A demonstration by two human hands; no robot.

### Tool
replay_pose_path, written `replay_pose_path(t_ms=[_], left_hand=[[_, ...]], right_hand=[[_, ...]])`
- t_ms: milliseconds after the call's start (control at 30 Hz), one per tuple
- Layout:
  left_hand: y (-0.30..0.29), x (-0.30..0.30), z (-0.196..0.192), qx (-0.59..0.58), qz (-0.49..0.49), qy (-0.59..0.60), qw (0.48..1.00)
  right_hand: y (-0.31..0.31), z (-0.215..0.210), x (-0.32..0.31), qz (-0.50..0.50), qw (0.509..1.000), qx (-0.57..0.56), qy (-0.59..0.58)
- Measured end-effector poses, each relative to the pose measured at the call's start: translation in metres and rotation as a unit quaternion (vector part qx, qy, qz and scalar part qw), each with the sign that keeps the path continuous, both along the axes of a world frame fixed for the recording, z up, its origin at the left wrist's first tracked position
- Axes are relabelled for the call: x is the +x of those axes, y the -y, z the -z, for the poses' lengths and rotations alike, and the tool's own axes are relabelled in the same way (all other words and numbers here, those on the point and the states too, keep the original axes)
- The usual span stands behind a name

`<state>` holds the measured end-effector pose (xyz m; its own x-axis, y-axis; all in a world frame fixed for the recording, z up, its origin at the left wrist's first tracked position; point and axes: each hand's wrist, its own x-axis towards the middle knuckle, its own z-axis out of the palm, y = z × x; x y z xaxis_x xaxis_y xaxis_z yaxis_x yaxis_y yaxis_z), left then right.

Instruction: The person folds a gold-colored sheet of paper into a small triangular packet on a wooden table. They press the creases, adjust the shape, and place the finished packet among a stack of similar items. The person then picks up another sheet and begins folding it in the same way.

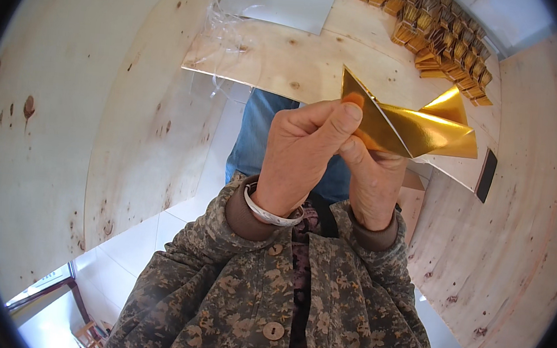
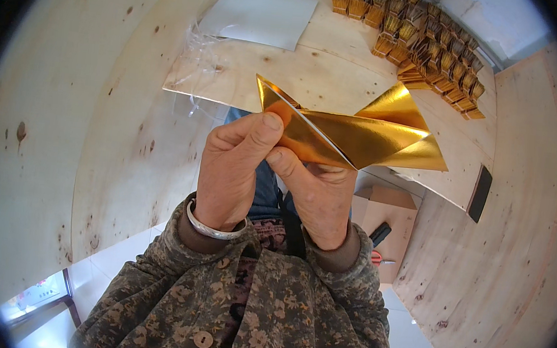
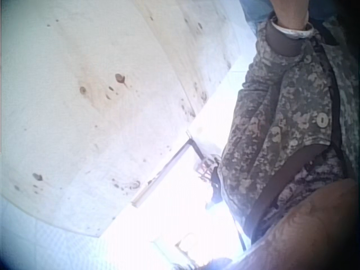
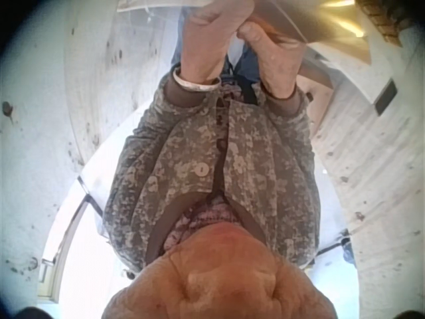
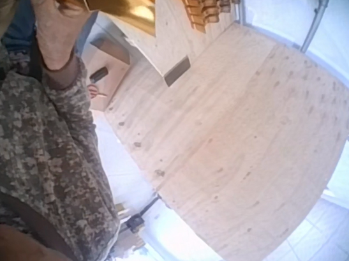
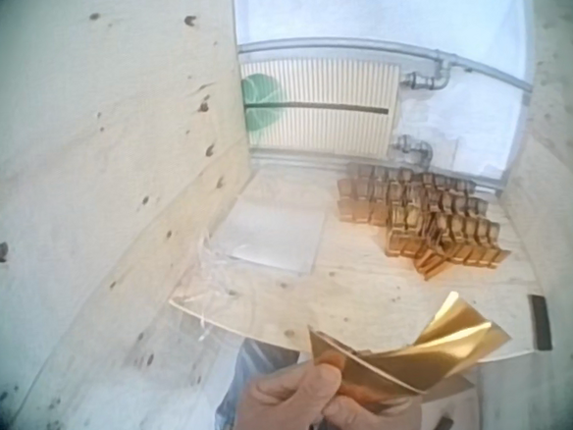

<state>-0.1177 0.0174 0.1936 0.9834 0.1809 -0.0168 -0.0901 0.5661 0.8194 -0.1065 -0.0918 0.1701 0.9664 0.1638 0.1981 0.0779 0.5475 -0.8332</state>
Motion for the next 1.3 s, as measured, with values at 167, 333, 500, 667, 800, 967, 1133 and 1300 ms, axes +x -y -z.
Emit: replay_pose_path(t_ms=[167,333,500,667,800,967,1133,1300], left_hand=[[0.002,-0.002,0.003,-0.012,0.004,0.013,1.000],[-0.001,-0.002,0.003,0.033,0.006,0.020,0.999],[0.000,0.000,-0.004,0.015,0.023,-0.006,1.000],[0.000,0.000,-0.010,-0.003,0.023,-0.021,1.000],[0.000,0.000,-0.011,0.015,0.035,-0.028,0.999],[0.005,0.004,-0.010,-0.031,0.009,-0.015,0.999],[0.003,0.004,-0.011,0.018,-0.010,-0.018,1.000],[0.003,0.003,-0.014,0.006,-0.011,-0.042,0.999]], right_hand=[[0.002,-0.001,-0.004,0.022,0.999,-0.022,-0.012],[-0.001,0.001,-0.006,0.040,0.999,-0.028,0.007],[-0.003,-0.001,-0.012,0.045,0.999,-0.006,-0.010],[-0.006,-0.001,-0.017,0.044,0.999,0.009,-0.003],[-0.008,-0.001,-0.018,0.058,0.998,0.006,-0.015],[-0.011,0.000,-0.018,0.078,0.997,0.015,-0.009],[-0.012,0.001,-0.019,0.069,0.997,0.021,-0.019],[-0.013,0.002,-0.020,0.072,0.997,0.020,-0.020]])
